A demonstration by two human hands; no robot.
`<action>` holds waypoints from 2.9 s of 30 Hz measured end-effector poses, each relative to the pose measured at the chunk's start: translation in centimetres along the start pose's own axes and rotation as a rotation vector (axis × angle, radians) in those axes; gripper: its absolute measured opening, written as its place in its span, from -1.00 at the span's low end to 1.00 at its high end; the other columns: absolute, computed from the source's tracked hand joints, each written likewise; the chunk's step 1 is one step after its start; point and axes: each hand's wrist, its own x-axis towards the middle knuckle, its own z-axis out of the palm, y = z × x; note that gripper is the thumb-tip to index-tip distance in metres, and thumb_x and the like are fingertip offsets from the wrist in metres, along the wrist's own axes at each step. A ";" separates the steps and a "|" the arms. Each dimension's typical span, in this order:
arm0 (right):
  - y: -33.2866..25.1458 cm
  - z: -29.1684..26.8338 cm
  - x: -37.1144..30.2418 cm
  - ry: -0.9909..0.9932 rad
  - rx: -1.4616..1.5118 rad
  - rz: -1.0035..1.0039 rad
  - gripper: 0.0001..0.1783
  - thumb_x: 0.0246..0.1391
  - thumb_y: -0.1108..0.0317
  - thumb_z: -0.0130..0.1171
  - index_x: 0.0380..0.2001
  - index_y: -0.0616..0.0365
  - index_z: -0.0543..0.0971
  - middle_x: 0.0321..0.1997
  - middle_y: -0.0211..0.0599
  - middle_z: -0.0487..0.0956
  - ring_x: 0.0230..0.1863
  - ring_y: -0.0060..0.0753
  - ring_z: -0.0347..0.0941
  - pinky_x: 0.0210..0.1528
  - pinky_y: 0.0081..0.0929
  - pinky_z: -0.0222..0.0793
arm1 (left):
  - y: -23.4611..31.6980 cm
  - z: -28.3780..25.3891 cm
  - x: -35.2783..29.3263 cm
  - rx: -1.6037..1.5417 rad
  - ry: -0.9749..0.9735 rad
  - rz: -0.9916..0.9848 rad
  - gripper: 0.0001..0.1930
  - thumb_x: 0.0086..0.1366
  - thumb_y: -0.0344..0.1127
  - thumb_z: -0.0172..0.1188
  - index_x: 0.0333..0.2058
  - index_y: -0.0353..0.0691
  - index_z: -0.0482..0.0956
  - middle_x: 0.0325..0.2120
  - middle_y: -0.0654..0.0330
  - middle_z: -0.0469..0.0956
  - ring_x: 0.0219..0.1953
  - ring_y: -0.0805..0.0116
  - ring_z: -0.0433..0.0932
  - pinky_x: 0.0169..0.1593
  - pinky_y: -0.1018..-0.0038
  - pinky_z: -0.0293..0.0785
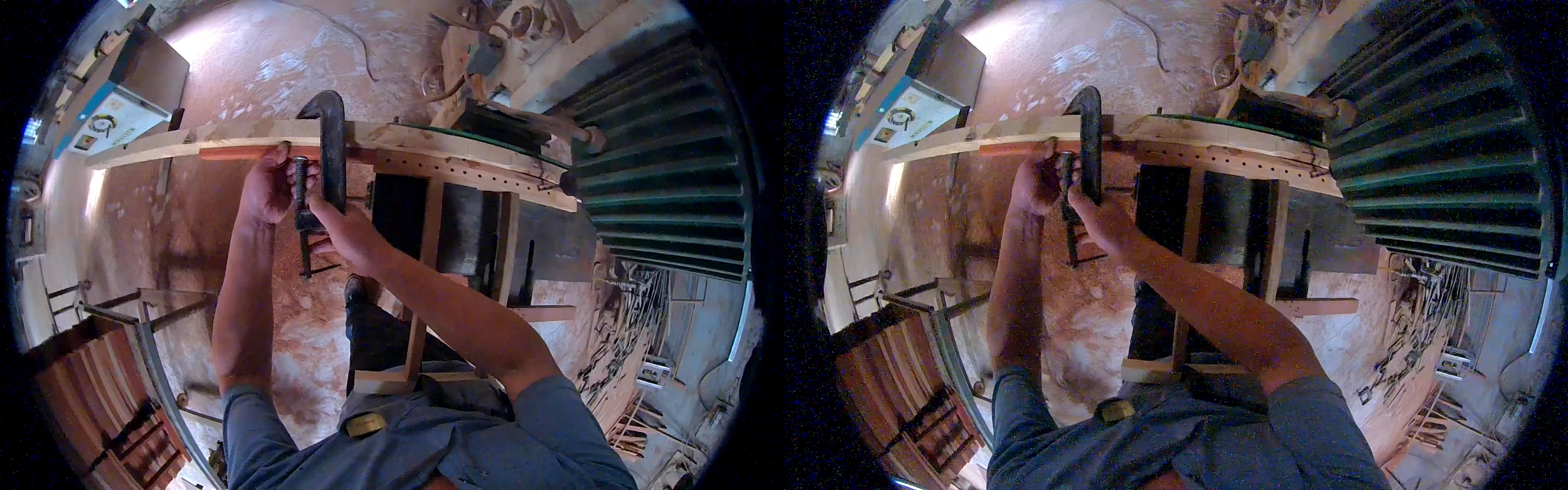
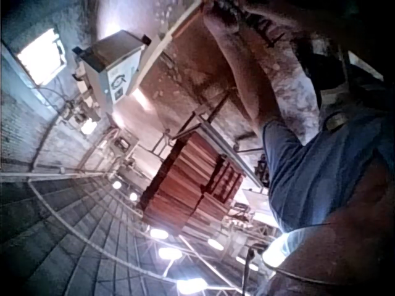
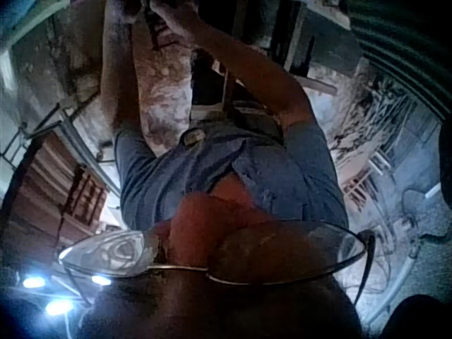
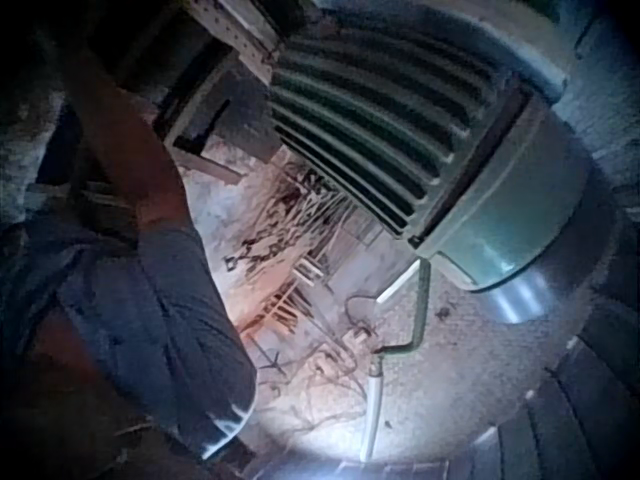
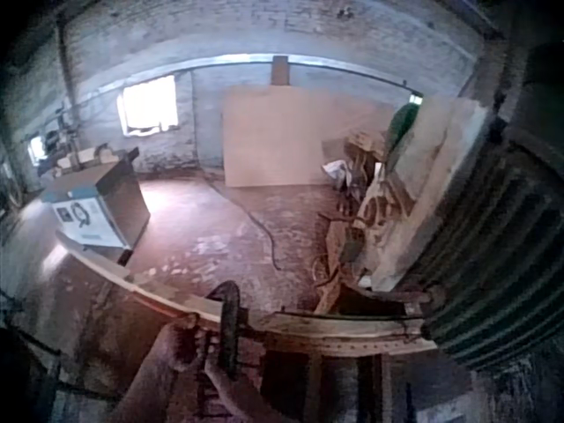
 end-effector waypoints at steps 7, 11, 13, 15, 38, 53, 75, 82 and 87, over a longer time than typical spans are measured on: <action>0.3 -0.1 0.2 -0.056 0.008 0.024 -0.42 0.14 -0.12 0.04 -0.01 0.14 0.39 -0.12 -0.29 0.48 -0.08 -0.31 0.45 -0.15 -0.17 0.50 | -0.3 0.8 -0.4 0.053 0.032 0.050 -0.62 0.26 -0.05 0.07 -0.26 -0.33 0.45 -0.49 0.05 0.56 -0.46 0.23 0.57 -0.42 0.45 0.53; 0.0 -0.2 0.2 0.004 -0.061 -0.077 -0.48 0.13 -0.08 0.07 -0.05 0.12 0.43 -0.12 -0.30 0.49 -0.11 -0.36 0.47 -0.13 -0.20 0.49 | 0.0 0.3 -0.4 0.036 -0.066 0.031 -0.71 0.31 -0.15 0.02 -0.20 -0.28 0.42 -0.47 0.04 0.56 -0.41 0.20 0.58 -0.32 0.38 0.56; 0.4 -1.1 1.3 -0.028 -0.056 -0.209 -0.51 0.13 -0.07 0.07 -0.07 0.10 0.45 -0.14 -0.34 0.50 -0.15 -0.42 0.48 -0.14 -0.24 0.49 | 0.1 1.2 -0.8 0.070 0.014 0.071 -0.72 0.31 -0.15 0.01 -0.20 -0.26 0.42 -0.49 0.07 0.55 -0.45 0.23 0.56 -0.36 0.37 0.54; -0.9 -1.1 1.6 -0.028 -0.001 -0.153 -0.53 0.13 -0.05 0.08 -0.08 0.08 0.47 -0.17 -0.38 0.52 -0.20 -0.48 0.49 -0.16 -0.29 0.49 | -0.1 1.5 -0.6 0.034 0.114 0.060 -0.73 0.32 -0.14 -0.01 -0.22 -0.24 0.43 -0.50 0.12 0.55 -0.51 0.27 0.52 -0.42 0.38 0.52; -4.5 1.4 5.2 0.246 -0.069 -0.079 -0.26 0.18 -0.21 -0.28 -0.46 0.33 0.56 -0.53 -0.10 0.59 -0.56 -0.33 0.53 -0.53 -0.35 0.40 | 1.3 0.5 -0.7 0.123 -0.022 0.000 -0.75 0.25 -0.20 0.10 -0.15 -0.15 0.41 -0.49 0.19 0.52 -0.47 0.33 0.48 -0.53 0.47 0.40; -4.6 1.3 6.1 0.316 -0.183 -0.102 -0.47 0.10 -0.07 -0.05 -0.53 0.25 0.51 -0.60 -0.26 0.48 -0.56 -0.36 0.40 -0.48 -0.32 0.30 | 1.2 1.7 -1.1 0.306 0.064 0.048 -0.75 0.21 -0.08 0.16 -0.22 -0.04 0.42 -0.62 0.35 0.39 -0.51 0.37 0.46 -0.43 0.43 0.43; -5.3 2.1 5.8 0.265 -0.019 -0.022 -0.59 0.14 0.01 -0.02 -0.48 0.18 0.48 -0.52 -0.36 0.45 -0.46 -0.42 0.43 -0.45 -0.36 0.35 | 1.7 -1.7 -0.4 0.229 -0.172 0.012 -0.81 0.23 -0.13 0.10 -0.25 -0.04 0.47 -0.47 0.29 0.57 -0.39 0.33 0.55 -0.30 0.32 0.46; -6.9 3.1 3.8 0.279 -0.180 0.024 -0.37 0.16 -0.04 -0.21 -0.17 0.43 0.49 -0.22 0.21 0.54 -0.18 0.14 0.50 -0.15 -0.07 0.39 | 0.7 -1.7 0.7 0.149 0.070 0.098 -0.76 0.21 -0.15 0.18 -0.17 -0.02 0.47 -0.41 0.36 0.56 -0.36 0.42 0.54 -0.29 0.38 0.47; -5.7 2.3 6.3 0.302 -0.212 -0.065 -0.46 0.13 -0.01 -0.10 -0.32 0.37 0.48 -0.35 -0.09 0.51 -0.39 -0.26 0.47 -0.45 -0.21 0.36 | 0.7 -0.1 0.4 0.153 0.023 0.055 -0.75 0.20 -0.17 0.20 -0.17 -0.03 0.48 -0.38 0.38 0.56 -0.34 0.46 0.54 -0.23 0.42 0.47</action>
